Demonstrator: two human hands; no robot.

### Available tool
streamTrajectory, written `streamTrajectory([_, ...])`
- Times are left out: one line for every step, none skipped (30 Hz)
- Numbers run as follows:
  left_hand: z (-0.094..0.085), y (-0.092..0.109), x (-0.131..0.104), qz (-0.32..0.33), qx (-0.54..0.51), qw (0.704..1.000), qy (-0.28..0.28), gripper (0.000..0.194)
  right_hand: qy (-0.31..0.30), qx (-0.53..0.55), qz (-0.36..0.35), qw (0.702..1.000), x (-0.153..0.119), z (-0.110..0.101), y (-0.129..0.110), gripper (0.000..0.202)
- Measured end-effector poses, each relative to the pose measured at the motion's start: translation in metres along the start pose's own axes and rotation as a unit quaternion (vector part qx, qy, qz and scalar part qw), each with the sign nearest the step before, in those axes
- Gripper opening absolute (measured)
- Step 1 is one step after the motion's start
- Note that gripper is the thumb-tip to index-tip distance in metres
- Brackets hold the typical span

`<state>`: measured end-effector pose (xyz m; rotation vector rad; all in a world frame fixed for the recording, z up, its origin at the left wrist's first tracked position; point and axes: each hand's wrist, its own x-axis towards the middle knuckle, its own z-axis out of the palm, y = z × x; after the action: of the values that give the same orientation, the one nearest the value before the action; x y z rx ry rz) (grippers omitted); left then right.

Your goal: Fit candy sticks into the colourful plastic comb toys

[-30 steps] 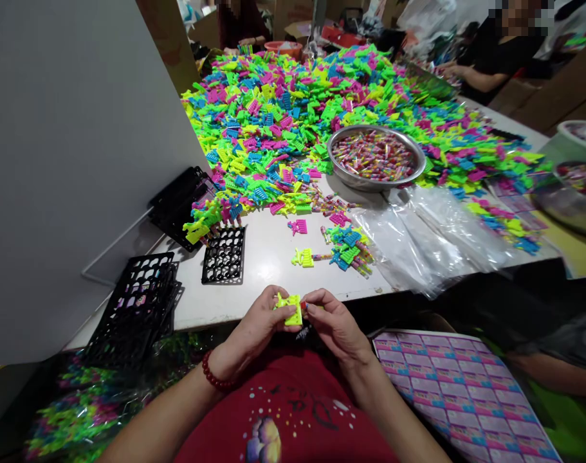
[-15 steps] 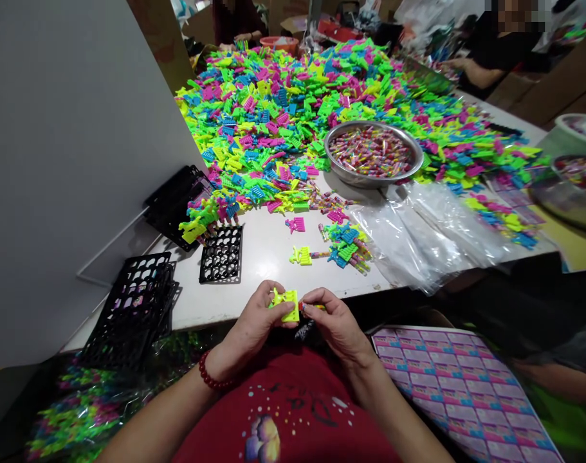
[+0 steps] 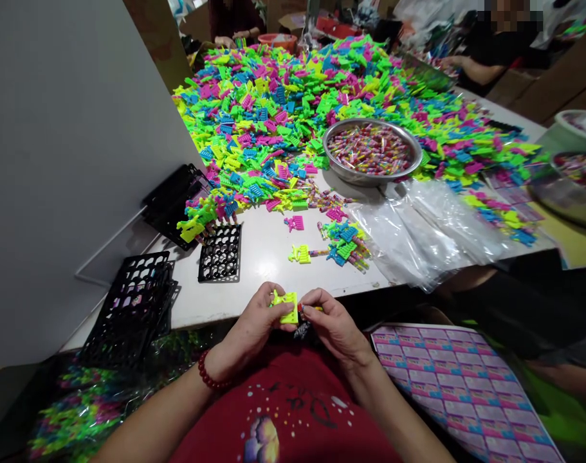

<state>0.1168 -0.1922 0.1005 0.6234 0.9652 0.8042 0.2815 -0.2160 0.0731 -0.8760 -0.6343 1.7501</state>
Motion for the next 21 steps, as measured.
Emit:
streamTrajectory([0.0016, 0.0002, 0.0001, -0.005, -0.012, 1.000, 0.002, 0.044, 0.000, 0.001, -0.002, 1.000, 0.0003, -0.0002, 0.0002, 0.023])
streamTrajectory([0.0034, 0.0002, 0.0002, -0.007, -0.025, 1.000, 0.009, 0.045, 0.000, 0.003, -0.003, 1.000, 0.0010, -0.0006, 0.0003, 0.022])
streamTrajectory([0.0053, 0.0001, 0.0004, -0.007, -0.038, 0.999, 0.018, 0.046, 0.001, 0.004, -0.003, 1.000, 0.0019, -0.0013, 0.0004, 0.022])
streamTrajectory([0.0070, -0.0001, 0.0006, -0.005, -0.049, 0.998, 0.029, 0.047, 0.001, 0.004, -0.003, 1.000, 0.0030, -0.0021, 0.0003, 0.022])
streamTrajectory([0.0086, -0.0003, 0.0007, -0.003, -0.057, 0.998, 0.038, 0.048, 0.000, 0.003, -0.004, 1.000, 0.0041, -0.0028, 0.0003, 0.022])
streamTrajectory([0.0098, -0.0005, 0.0008, -0.001, -0.062, 0.997, 0.043, 0.049, -0.001, 0.001, -0.006, 1.000, 0.0050, -0.0035, 0.0003, 0.021])
streamTrajectory([0.0107, -0.0007, 0.0008, 0.000, -0.063, 0.997, 0.046, 0.049, -0.002, -0.003, -0.010, 1.000, 0.0055, -0.0040, 0.0003, 0.020])
streamTrajectory([0.0112, -0.0008, 0.0008, 0.000, -0.061, 0.997, 0.046, 0.049, -0.002, -0.008, -0.014, 1.000, 0.0058, -0.0044, 0.0003, 0.020])
streamTrajectory([0.0113, -0.0009, 0.0007, 0.000, -0.058, 0.997, 0.045, 0.049, -0.003, -0.012, -0.017, 1.000, 0.0057, -0.0045, 0.0004, 0.019])
streamTrajectory([0.0112, -0.0009, 0.0006, 0.000, -0.056, 0.997, 0.044, 0.049, -0.002, -0.016, -0.019, 1.000, 0.0054, -0.0046, 0.0005, 0.019])
streamTrajectory([0.0109, -0.0009, 0.0005, -0.002, -0.054, 0.998, 0.044, 0.049, 0.000, -0.020, -0.021, 1.000, 0.0048, -0.0046, 0.0006, 0.019])
streamTrajectory([0.0106, -0.0007, 0.0004, -0.003, -0.054, 0.998, 0.044, 0.049, 0.003, -0.024, -0.023, 0.999, 0.0041, -0.0046, 0.0007, 0.018])
streamTrajectory([0.0102, -0.0006, 0.0004, -0.004, -0.053, 0.998, 0.043, 0.049, 0.005, -0.029, -0.024, 0.999, 0.0034, -0.0048, 0.0008, 0.019])
streamTrajectory([0.0098, -0.0005, 0.0003, -0.004, -0.053, 0.998, 0.043, 0.049, 0.008, -0.034, -0.026, 0.999, 0.0028, -0.0051, 0.0009, 0.019])
streamTrajectory([0.0094, -0.0004, 0.0003, -0.003, -0.052, 0.998, 0.043, 0.049, 0.012, -0.040, -0.028, 0.999, 0.0022, -0.0055, 0.0010, 0.019])
streamTrajectory([0.0091, -0.0005, 0.0003, -0.001, -0.051, 0.998, 0.042, 0.048, 0.014, -0.043, -0.027, 0.999, 0.0017, -0.0061, 0.0011, 0.019])
streamTrajectory([0.0087, -0.0008, 0.0003, 0.002, -0.049, 0.998, 0.039, 0.048, 0.015, -0.045, -0.026, 0.999, 0.0014, -0.0067, 0.0012, 0.020])
streamTrajectory([0.0083, -0.0013, 0.0004, 0.004, -0.047, 0.998, 0.035, 0.047, 0.015, -0.044, -0.025, 0.999, 0.0011, -0.0072, 0.0014, 0.020])
streamTrajectory([0.0078, -0.0021, 0.0006, 0.006, -0.044, 0.999, 0.030, 0.047, 0.014, -0.042, -0.024, 0.999, 0.0008, -0.0076, 0.0014, 0.020])
streamTrajectory([0.0074, -0.0031, 0.0008, 0.007, -0.040, 0.999, 0.024, 0.046, 0.013, -0.040, -0.023, 0.999, 0.0005, -0.0079, 0.0014, 0.019])
streamTrajectory([0.0070, -0.0042, 0.0012, 0.007, -0.037, 0.999, 0.020, 0.046, 0.012, -0.039, -0.024, 0.999, 0.0002, -0.0080, 0.0013, 0.019])
